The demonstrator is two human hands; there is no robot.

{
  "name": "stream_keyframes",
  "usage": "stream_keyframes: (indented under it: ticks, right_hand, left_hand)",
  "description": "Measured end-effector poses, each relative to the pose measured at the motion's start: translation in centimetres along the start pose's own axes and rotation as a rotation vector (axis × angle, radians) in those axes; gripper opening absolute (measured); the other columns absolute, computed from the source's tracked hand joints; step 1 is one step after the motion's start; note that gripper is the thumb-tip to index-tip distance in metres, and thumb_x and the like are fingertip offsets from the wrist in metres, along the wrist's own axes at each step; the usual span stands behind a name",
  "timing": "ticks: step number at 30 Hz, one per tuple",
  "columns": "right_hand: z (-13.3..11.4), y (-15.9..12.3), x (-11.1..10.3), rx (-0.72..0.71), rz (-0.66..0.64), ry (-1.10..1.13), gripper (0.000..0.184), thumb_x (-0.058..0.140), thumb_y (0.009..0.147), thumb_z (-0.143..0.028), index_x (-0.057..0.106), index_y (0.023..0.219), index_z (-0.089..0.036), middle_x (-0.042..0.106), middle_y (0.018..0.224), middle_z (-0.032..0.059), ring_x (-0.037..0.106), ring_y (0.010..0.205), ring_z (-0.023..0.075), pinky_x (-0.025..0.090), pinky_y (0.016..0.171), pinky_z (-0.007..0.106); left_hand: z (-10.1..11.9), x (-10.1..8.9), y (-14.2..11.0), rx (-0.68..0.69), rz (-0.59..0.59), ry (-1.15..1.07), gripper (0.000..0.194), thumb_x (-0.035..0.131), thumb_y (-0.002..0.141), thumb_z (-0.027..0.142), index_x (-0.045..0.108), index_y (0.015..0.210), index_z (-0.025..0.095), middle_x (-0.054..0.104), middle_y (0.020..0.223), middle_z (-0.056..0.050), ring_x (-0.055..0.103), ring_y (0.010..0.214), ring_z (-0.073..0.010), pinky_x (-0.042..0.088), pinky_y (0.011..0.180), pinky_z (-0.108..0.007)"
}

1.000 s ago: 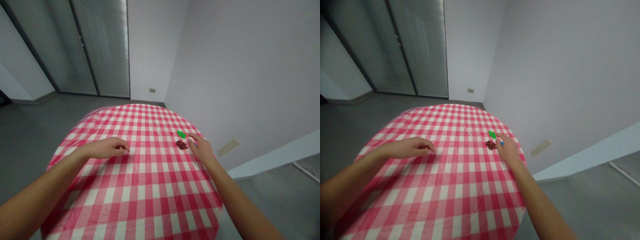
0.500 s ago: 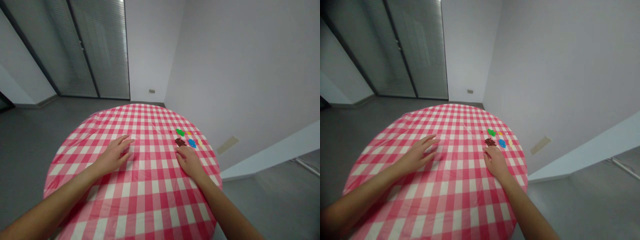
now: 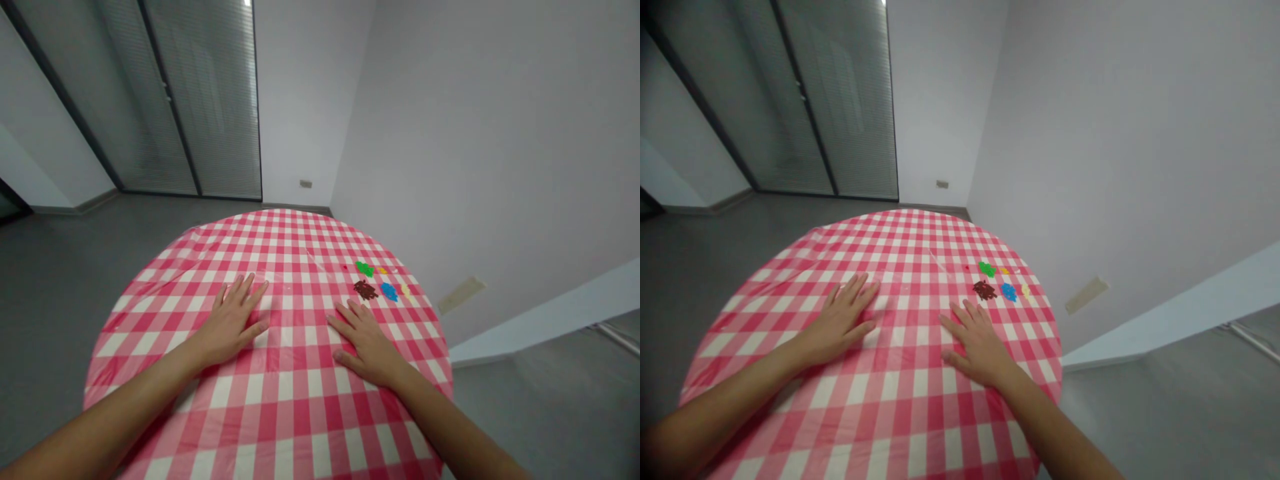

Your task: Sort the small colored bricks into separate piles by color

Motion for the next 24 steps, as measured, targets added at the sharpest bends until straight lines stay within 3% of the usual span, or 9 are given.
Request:
stream_keyframes:
  ticks: [6, 15, 24]
  right_hand:
    - [-0.3, 0.4, 0.6, 0.010, -0.142, 0.008, 0.063, 0.048, 0.092, -0.064, 0.040, 0.149, -0.038, 0.033, 0.159, 0.0064, 0.023, 0.147, 0.0362, 0.021, 0.115, 0.063]
    - [-0.1, 0.5, 0.9, 0.066, -0.262, 0.044, 0.068, 0.041, 0.091, -0.070, 0.035, 0.151, -0.039, 0.023, 0.162, 0.0046, 0.015, 0.149, 0.0354, 0.016, 0.117, 0.062]
    - [0.2, 0.4, 1.1, 0.081, -0.269, 0.049, 0.068, 0.041, 0.091, -0.071, 0.034, 0.151, -0.041, 0.021, 0.163, 0.0018, 0.015, 0.149, 0.0361, 0.014, 0.117, 0.062]
  left_hand:
    - [0.5, 1.1, -1.0, 0.063, -0.092, -0.013, 0.070, 0.039, 0.095, 0.065, 0.025, 0.155, 0.032, 0.020, 0.162, -0.009, 0.009, 0.149, -0.0372, 0.012, 0.116, -0.064]
    - [0.5, 1.6, -1.7, 0.140, -0.135, 0.011, 0.069, 0.040, 0.094, 0.068, 0.024, 0.154, 0.038, 0.024, 0.161, -0.008, 0.020, 0.147, -0.0373, 0.020, 0.116, -0.059]
    - [0.2, 1.9, -2.0, 0.112, -0.186, 0.006, 0.076, 0.041, 0.089, 0.075, 0.026, 0.153, 0.039, 0.023, 0.160, -0.009, 0.022, 0.147, -0.0380, 0.020, 0.115, -0.060]
Point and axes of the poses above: each hand's wrist, its own y-axis towards the middle knuckle, its own x-axis out of the palm, z = x × y, the point moved 9 cm from there along y, towards the middle knuckle
